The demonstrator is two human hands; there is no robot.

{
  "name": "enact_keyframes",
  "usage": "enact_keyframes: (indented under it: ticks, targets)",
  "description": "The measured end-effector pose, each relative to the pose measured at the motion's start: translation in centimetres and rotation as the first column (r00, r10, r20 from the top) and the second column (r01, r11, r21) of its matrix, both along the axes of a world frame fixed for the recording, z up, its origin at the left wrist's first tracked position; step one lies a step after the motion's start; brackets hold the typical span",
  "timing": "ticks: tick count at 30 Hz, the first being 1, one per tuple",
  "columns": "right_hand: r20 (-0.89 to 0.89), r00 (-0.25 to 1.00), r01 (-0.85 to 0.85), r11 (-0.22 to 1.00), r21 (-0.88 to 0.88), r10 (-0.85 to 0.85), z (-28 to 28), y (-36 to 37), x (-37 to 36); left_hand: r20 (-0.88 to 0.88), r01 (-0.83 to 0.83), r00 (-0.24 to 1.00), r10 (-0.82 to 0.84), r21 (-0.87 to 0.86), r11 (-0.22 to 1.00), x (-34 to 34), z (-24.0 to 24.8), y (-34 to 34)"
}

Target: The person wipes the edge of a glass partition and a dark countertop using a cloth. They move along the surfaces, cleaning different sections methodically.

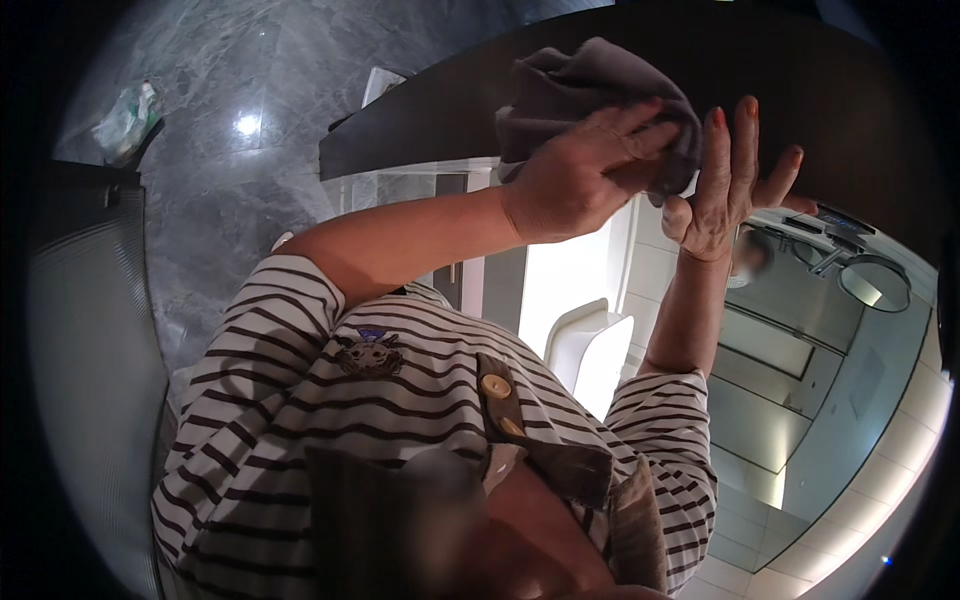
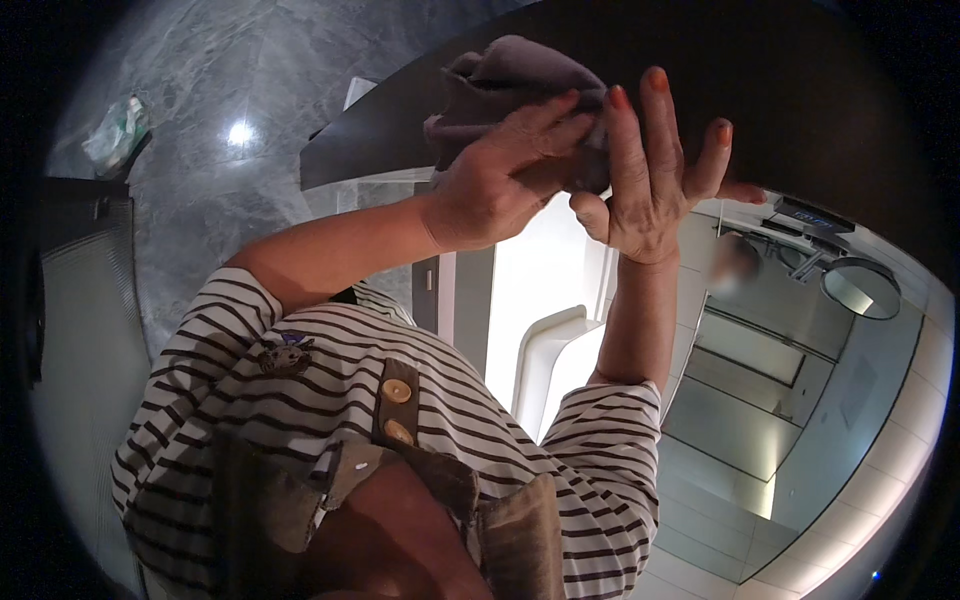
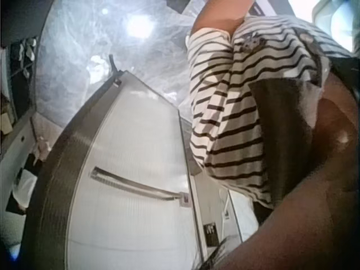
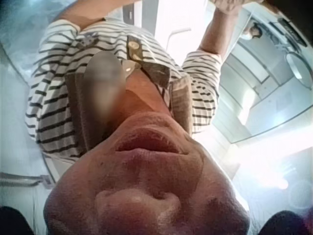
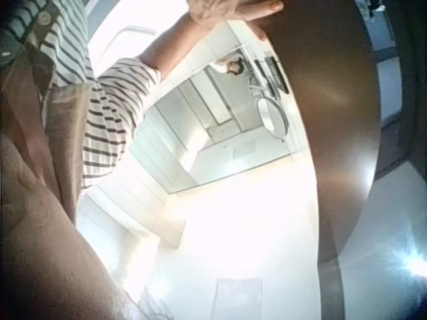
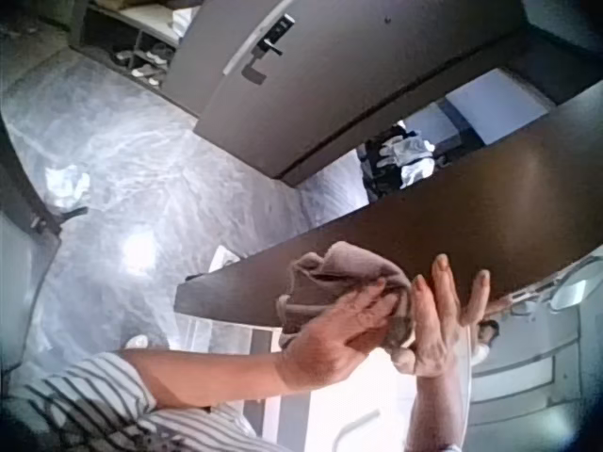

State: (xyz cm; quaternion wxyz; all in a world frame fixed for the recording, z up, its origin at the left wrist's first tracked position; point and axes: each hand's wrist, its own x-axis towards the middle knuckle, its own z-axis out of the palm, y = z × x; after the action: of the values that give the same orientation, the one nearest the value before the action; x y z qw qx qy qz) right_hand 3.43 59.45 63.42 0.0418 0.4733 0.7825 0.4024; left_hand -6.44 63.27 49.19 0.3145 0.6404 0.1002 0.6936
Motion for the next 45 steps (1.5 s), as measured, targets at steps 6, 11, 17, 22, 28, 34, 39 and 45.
enact_keyframes:
  ticks: [6, 11, 17, 22, 28, 34, 39, 45]
  targets:
    - [0.069, 0.997, 0.01, 0.998, 0.069, -0.015, -0.9, 0.3, -0.8, -0.085, 0.092, 0.991, -0.106, -0.16, 0.983, -1.5, -3.7, -0.1]
    - [0.108, 0.994, -0.049, 0.989, 0.143, 0.033, -1.7, 0.9, -1.3, -0.112, 0.102, 0.985, -0.134, -0.253, 0.962, -2.5, -8.1, -0.5]
    - [0.084, 0.996, -0.048, 0.986, 0.16, 0.035, -2.2, 1.3, -1.8, -0.217, 0.031, 0.97, -0.113, -0.349, 0.936, -3.4, -11.5, -1.0]
    - [0.024, 1.0, -0.02, 0.984, 0.176, 0.016, -2.5, 1.5, -1.6, -0.09, 0.118, 0.983, -0.159, -0.356, 0.927, -2.7, -9.2, -0.5]
    - [0.051, 0.999, -0.005, 0.983, 0.185, -0.005, -2.2, 1.3, -1.7, -0.061, 0.167, 0.982, -0.176, -0.138, 0.976, -2.6, -3.9, 1.0]
    - [0.127, 0.991, -0.066, 0.973, 0.222, 0.038, -1.8, 1.6, -1.4, -0.125, 0.158, 0.976, -0.177, -0.152, 0.976, -2.7, -5.6, 1.3]
    - [0.159, 0.987, -0.063, 0.957, 0.282, 0.018, -2.3, 1.6, -0.8, -0.134, 0.115, 0.981, -0.143, -0.2, 0.973, -2.0, -5.8, 0.8]
    - [0.113, 0.994, -0.017, 0.962, 0.273, -0.015, -1.4, 1.1, 0.3, 0.012, 0.106, 0.994, -0.105, -0.04, 0.994, -0.4, -0.6, 1.8]
